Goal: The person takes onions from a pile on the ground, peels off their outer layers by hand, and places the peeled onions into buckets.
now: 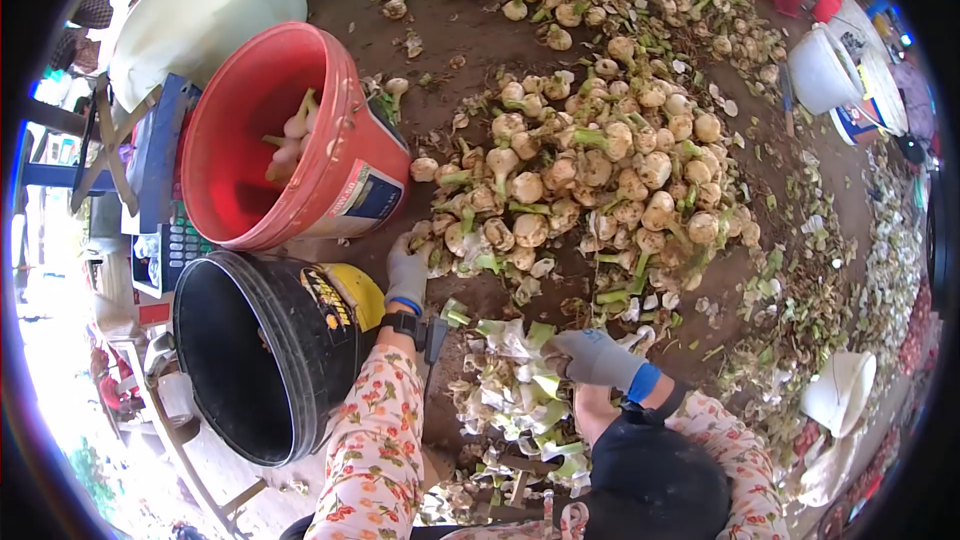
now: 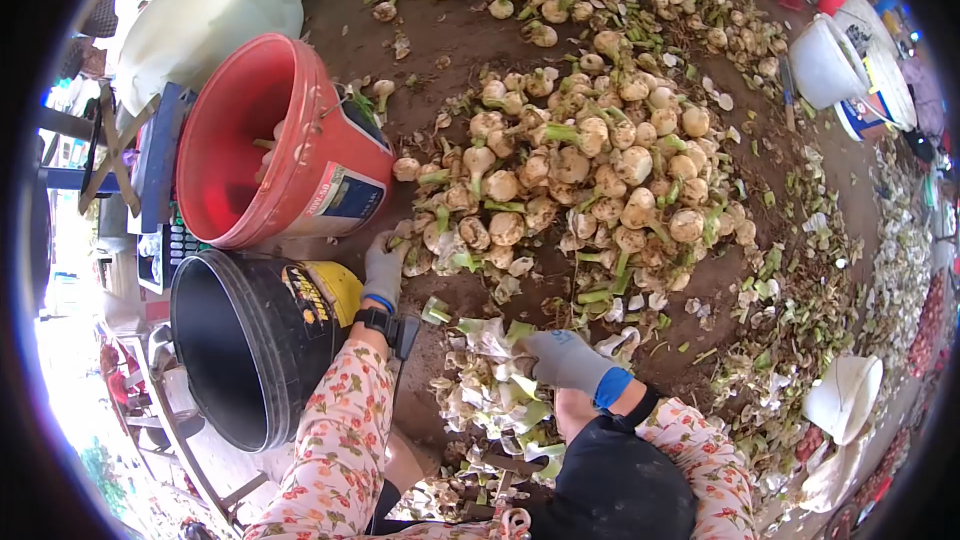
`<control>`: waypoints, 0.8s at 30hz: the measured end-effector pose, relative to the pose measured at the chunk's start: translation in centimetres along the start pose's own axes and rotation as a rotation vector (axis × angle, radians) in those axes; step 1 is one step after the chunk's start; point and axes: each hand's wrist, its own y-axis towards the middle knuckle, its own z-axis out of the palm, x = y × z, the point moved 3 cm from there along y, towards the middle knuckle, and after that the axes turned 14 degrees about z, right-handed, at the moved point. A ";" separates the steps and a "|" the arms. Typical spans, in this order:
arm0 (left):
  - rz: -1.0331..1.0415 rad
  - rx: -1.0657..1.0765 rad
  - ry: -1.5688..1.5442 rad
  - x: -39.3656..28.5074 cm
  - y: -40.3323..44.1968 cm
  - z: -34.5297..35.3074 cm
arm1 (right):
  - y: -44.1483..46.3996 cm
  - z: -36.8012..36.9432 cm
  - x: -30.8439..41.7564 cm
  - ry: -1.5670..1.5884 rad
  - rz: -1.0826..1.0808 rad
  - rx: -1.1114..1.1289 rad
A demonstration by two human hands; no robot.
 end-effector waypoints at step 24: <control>0.170 0.196 -0.428 -17.3 -16.3 3.1 | -2.4 -5.3 2.9 0.841 -0.164 -0.200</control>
